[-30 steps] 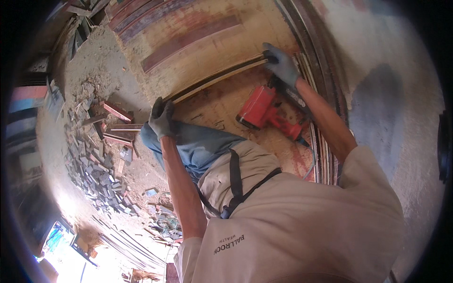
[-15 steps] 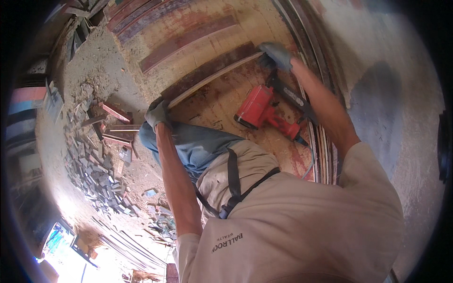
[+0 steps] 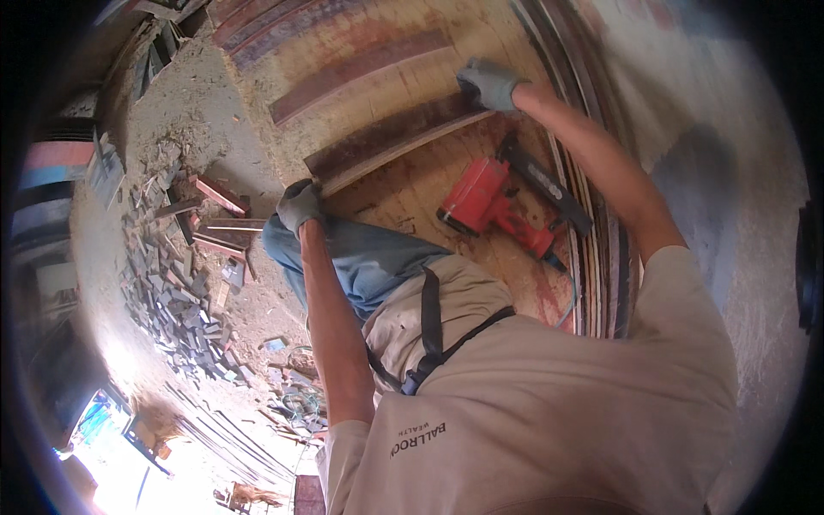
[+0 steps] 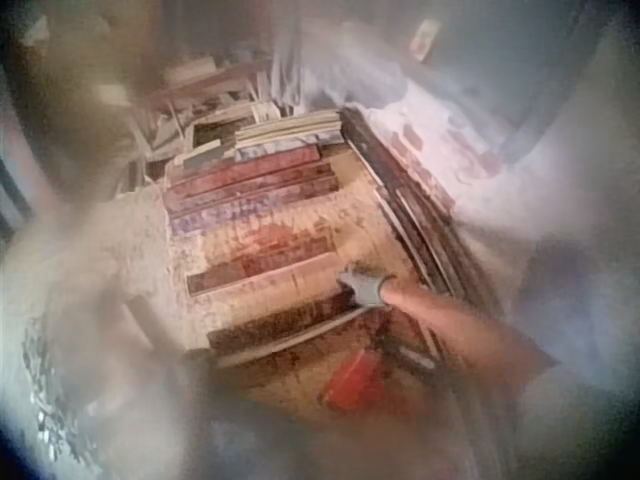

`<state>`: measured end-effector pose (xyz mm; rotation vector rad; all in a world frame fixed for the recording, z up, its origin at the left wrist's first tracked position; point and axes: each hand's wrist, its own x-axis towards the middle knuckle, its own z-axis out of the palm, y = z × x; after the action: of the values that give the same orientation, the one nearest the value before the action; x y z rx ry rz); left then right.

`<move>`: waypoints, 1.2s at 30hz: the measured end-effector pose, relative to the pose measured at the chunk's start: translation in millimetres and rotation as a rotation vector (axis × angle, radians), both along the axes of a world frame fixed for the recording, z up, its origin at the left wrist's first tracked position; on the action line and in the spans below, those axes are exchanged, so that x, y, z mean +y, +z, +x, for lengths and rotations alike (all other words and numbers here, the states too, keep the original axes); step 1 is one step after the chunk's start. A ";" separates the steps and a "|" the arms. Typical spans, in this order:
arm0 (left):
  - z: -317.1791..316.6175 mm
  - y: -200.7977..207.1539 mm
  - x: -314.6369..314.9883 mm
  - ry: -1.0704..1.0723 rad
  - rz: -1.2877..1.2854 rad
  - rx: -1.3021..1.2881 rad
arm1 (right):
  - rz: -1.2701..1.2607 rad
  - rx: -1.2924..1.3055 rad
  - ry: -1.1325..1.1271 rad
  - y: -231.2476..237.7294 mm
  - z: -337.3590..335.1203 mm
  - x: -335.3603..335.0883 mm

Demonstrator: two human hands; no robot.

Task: The person installs wooden planks onto a subfloor using a red nail gun. They position each plank, secure it with the nail gun, and repeat the process to cover the floor area.

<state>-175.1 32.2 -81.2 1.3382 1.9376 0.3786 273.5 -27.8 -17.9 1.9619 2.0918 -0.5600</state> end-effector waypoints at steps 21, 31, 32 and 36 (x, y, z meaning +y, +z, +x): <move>7.4 30.7 -15.8 0.098 0.000 -0.461 | 0.501 1.326 -1.070 59.8 -4.7 -100.1; 3.7 16.2 -8.8 0.258 -0.007 -0.535 | 0.565 1.559 -1.308 34.1 18.3 -131.5; 7.5 17.5 -7.6 0.269 0.007 -0.525 | 0.577 1.584 -1.294 31.9 18.9 -134.9; 12.2 12.0 -2.2 0.365 -0.029 -0.401 | 0.492 1.496 -1.361 44.1 -3.2 -138.5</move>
<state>-162.9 30.0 -69.2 0.8068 1.8257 0.7332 270.3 -166.3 26.2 3.7269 0.5232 -2.4736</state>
